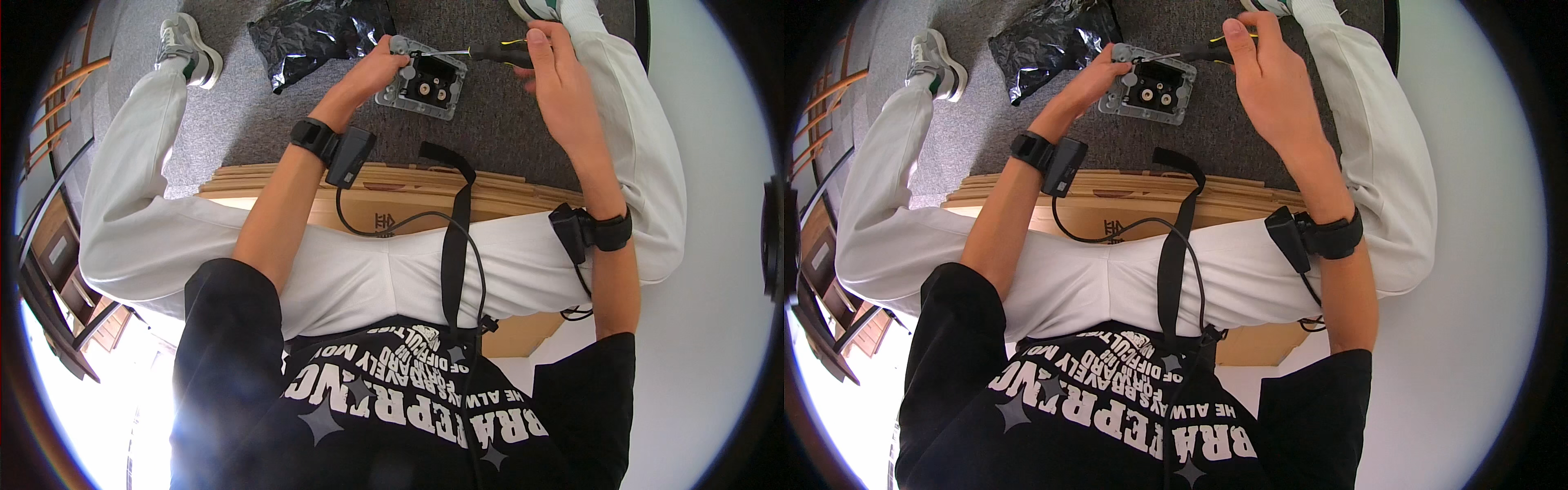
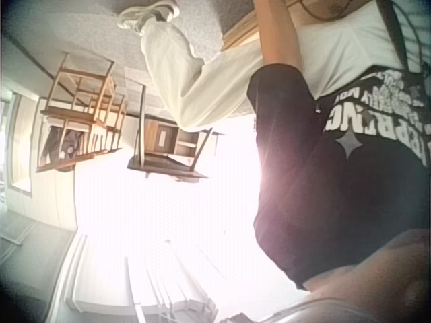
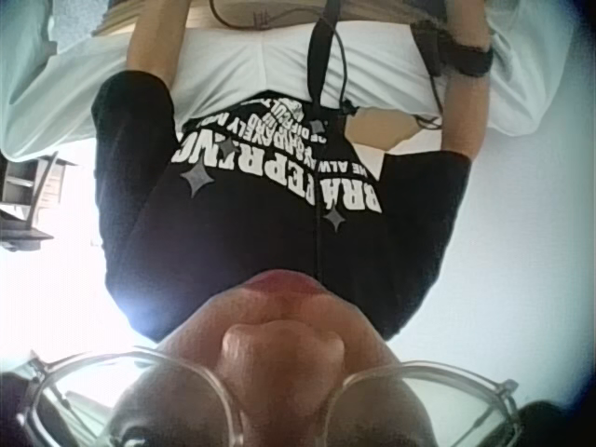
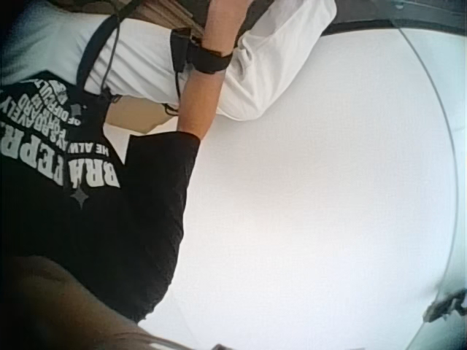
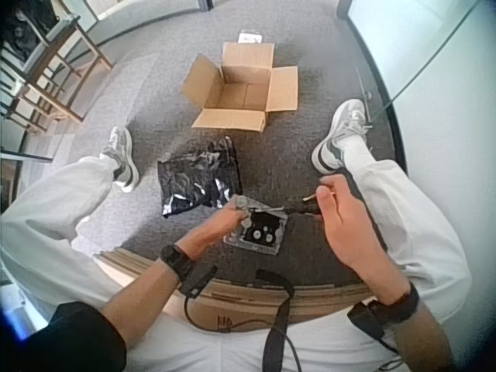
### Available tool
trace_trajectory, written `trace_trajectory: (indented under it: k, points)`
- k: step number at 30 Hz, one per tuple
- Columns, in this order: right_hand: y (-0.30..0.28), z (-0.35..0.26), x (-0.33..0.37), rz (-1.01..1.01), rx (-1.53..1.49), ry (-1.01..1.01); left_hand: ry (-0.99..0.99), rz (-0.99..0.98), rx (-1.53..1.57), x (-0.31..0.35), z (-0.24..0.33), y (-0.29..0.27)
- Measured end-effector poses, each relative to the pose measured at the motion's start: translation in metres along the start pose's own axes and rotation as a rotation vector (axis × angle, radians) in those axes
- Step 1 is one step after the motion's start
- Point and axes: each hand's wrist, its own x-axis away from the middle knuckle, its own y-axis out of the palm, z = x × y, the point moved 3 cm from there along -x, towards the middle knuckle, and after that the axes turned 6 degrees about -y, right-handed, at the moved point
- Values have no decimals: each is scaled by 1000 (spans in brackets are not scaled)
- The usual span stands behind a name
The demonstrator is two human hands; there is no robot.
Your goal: The person sits on the floor and opens a small plastic bag to remove screws. They then use a screwdriver to fasten screws into a wall electrical box, securing internal components.
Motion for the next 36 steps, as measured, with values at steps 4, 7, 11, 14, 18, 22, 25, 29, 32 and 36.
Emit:
trace_trajectory:
  k: [4, 7, 11, 14, 18, 22, 25, 29, 32, 36]
  points:
    - [-9, 1, 1, -126, 416, 19, -63, -103, -21, -5, -3, -2]
    - [-11, -6, 1, -79, 367, -254, -77, -68, -45, -7, -5, 0]
    - [-9, -14, 0, -116, 171, -526, -116, -77, -34, -8, -8, -2]
    - [-9, -14, -2, -166, 9, -486, -65, -215, -4, -10, -8, -6]
    - [-7, -4, 0, -122, -89, -179, -50, -120, -52, -13, -10, -4]
    - [0, 6, 0, 57, -159, -135, -68, -140, -43, -11, -9, -2]
    - [-2, 16, -3, 46, -261, -57, -68, -159, -29, -6, -7, -4]
    - [-9, 17, -4, -77, -300, -6, -57, -19, -15, -1, -5, -4]
    - [-9, 5, 0, -45, -64, -141, -109, -100, 44, 1, -4, -4]
    - [-1, -9, 6, -45, 235, -149, -73, 11, 42, 8, 1, -5]
